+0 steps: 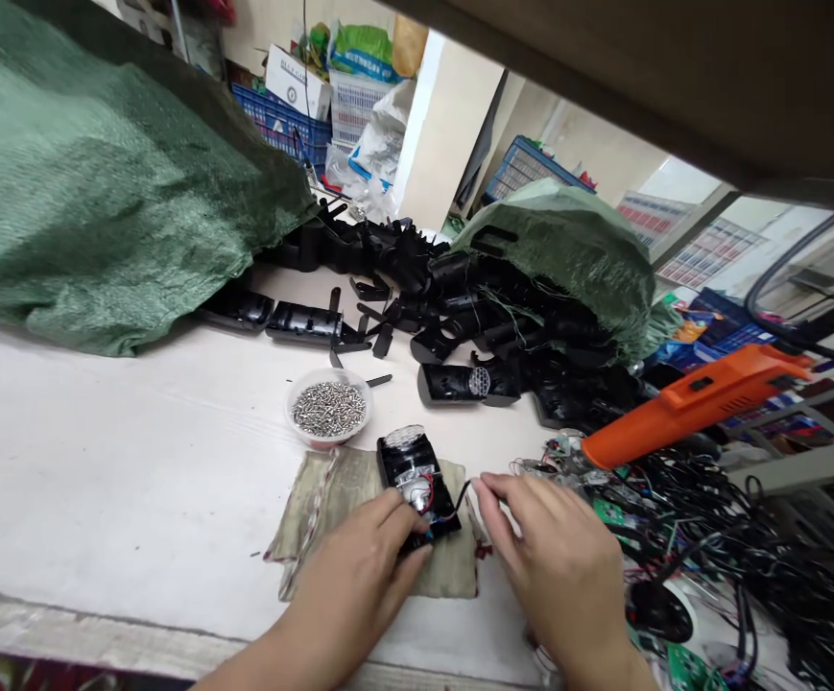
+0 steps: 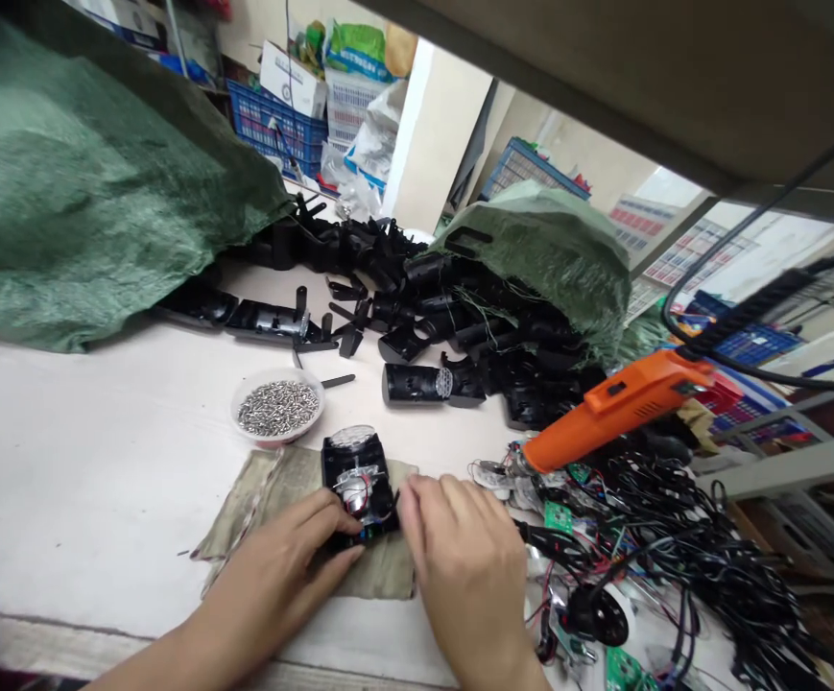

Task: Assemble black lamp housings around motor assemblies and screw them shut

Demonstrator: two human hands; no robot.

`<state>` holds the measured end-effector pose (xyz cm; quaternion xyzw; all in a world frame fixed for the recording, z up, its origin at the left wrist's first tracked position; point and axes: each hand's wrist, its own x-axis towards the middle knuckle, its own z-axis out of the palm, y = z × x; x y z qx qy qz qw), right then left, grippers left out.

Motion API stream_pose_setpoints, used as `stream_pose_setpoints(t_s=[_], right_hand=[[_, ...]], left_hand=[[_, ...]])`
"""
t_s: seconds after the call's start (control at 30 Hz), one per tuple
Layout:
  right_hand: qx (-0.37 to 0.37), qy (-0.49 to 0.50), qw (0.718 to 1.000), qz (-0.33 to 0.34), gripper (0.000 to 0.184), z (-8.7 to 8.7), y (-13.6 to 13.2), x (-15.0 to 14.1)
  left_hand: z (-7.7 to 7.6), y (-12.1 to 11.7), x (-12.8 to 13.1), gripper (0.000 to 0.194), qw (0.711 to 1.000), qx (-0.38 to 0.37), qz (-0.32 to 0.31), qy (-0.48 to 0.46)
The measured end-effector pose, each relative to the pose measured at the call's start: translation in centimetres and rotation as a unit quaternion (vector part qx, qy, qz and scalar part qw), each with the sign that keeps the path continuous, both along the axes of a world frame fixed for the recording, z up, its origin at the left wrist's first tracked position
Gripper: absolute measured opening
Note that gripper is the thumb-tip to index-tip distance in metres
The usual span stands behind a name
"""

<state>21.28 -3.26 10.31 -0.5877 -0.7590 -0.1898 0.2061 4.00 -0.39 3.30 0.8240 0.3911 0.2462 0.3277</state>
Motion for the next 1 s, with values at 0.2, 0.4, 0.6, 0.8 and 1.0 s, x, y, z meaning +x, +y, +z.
stream_pose_setpoints(t_s=[0.2,0.4,0.6,0.8,1.0], right_hand=[[-0.145,-0.037,0.984,-0.096,0.016,-1.2,0.6,1.9],[-0.191,-0.112,0.975,-0.03,0.013,-0.4,-0.2,3.2],[-0.114,-0.069,0.99,0.047,0.024,-0.6,-0.5,2.0],[-0.149,-0.088,0.984,-0.031,0.022,-1.4,1.1,-0.7],[-0.318,-0.139,0.937,-0.026,0.022,0.2,1.6,-0.9]], left_hand=[[-0.8,-0.1,-0.7,0.009,0.999,-0.023,0.009,-0.029],[-1.2,0.0,-0.8,0.01,0.999,-0.028,0.006,-0.04],[-1.6,-0.2,-0.4,0.012,0.999,-0.016,0.009,-0.048],[-1.7,-0.2,-0.3,0.012,0.999,-0.004,0.0,-0.05],[-1.6,-0.1,-0.2,0.015,0.998,0.015,0.006,-0.055]])
